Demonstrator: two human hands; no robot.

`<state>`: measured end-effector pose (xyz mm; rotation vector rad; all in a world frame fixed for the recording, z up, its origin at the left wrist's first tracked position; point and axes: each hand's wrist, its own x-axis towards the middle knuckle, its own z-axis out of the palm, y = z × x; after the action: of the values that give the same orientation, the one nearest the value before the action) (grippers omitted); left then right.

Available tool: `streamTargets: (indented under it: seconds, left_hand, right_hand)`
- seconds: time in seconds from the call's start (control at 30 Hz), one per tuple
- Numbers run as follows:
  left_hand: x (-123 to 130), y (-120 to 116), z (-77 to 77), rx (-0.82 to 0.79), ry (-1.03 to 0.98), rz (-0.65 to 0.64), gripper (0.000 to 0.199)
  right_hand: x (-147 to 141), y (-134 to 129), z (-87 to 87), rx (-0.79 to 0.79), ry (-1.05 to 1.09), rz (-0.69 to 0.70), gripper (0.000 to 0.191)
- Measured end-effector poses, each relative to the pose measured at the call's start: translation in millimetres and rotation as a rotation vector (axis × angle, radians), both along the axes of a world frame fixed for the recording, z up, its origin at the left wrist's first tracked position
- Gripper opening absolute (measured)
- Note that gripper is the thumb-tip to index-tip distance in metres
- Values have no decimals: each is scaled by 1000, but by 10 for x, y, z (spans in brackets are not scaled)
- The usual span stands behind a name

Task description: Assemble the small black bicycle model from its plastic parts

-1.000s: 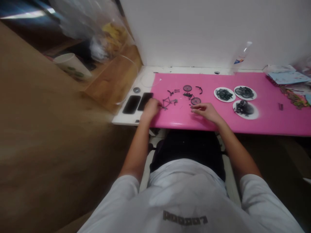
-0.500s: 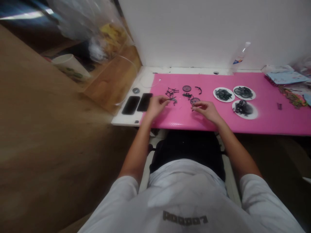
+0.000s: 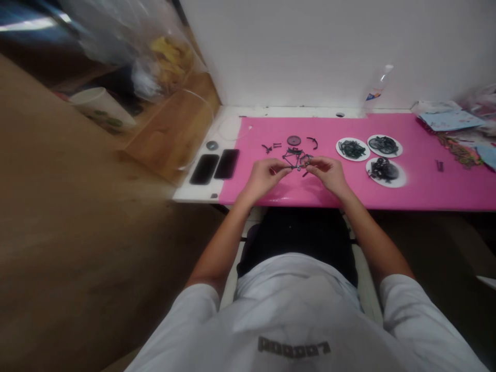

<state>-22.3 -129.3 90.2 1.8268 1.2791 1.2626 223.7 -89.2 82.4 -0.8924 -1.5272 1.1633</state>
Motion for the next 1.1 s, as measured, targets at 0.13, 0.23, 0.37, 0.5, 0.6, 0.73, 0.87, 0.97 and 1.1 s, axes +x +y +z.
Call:
streamTargets:
  seconds: [0.13,0.23,0.37,0.5,0.6,0.73,0.87,0.97,1.1]
  left_hand:
    - [42,-14,1,-110,-144,-60,31]
    - [53,-19,23,-202,-243,-87,35]
    - [23,-17,52,-289,-287,-97,35]
    - [-20,2,49,-356,-287,-99,36]
    - [-33,19,35,-380,-279,-105,38]
    - [-29,30,26,-380,-273,-103,38]
    - [-33,26,36,-381,-266,-113,37]
    - [-45,20,49,-394,-250,-109,37]
    - [-58,15,62,-403,-229,-111,37]
  right_hand:
    - [-2,-29,22,-78,29,59,52]
    - [0,-42,23,-144,65,135,52]
    - [3,-42,16,-240,94,191,56]
    - [5,-40,22,-337,141,198,58]
    - [1,-39,13,-375,194,221,54]
    - [-5,-33,-21,-402,215,234,51]
    - [-3,-28,-47,-400,199,262,48]
    - [-1,-28,-44,-405,197,254,51]
    - [-7,-34,-20,-420,208,237,55]
